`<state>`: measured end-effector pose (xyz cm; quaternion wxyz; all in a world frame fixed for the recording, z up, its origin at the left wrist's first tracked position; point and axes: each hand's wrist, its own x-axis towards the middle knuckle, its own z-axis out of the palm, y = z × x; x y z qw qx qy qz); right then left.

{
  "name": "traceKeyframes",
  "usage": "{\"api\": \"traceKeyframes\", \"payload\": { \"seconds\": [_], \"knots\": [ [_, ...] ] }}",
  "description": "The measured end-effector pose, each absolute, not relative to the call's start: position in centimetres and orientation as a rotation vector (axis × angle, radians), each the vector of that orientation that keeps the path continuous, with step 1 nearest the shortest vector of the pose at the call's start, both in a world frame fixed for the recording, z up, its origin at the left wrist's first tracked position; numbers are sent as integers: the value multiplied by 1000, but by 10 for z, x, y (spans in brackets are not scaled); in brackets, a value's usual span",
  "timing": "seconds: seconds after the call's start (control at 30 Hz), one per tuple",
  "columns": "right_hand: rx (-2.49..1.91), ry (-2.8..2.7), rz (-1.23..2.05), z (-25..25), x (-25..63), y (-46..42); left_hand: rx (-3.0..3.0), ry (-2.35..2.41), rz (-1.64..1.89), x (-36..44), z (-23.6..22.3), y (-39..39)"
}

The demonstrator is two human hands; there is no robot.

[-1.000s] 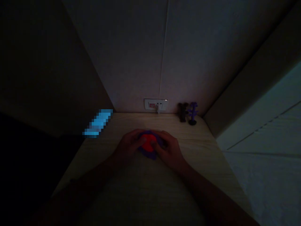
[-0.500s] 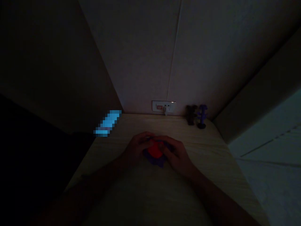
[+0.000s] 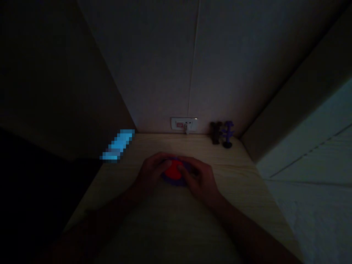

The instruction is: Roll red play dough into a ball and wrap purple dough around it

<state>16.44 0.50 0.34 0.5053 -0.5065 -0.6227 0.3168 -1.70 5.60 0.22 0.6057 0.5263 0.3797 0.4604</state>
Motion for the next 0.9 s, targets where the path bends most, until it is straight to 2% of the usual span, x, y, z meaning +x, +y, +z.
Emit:
{"api": "traceKeyframes", "payload": {
  "seconds": [0.2,0.3,0.47,0.57,0.9],
  "knots": [
    [-1151,-1763,593,13,171,6,1089,825,975,-19,2,58],
    [-1183,-1713,573,12,169,7,1085,792,936,-19,-1,60],
    [-1240,-1341,852,3,164,10,937,821,983,-15,0,59],
    [-1194,-1320,924,2,164,11,824,795,1010,-12,4,56],
    [-1148,-1694,651,8,175,10,992,731,840,-23,-3,62]
  ]
}}
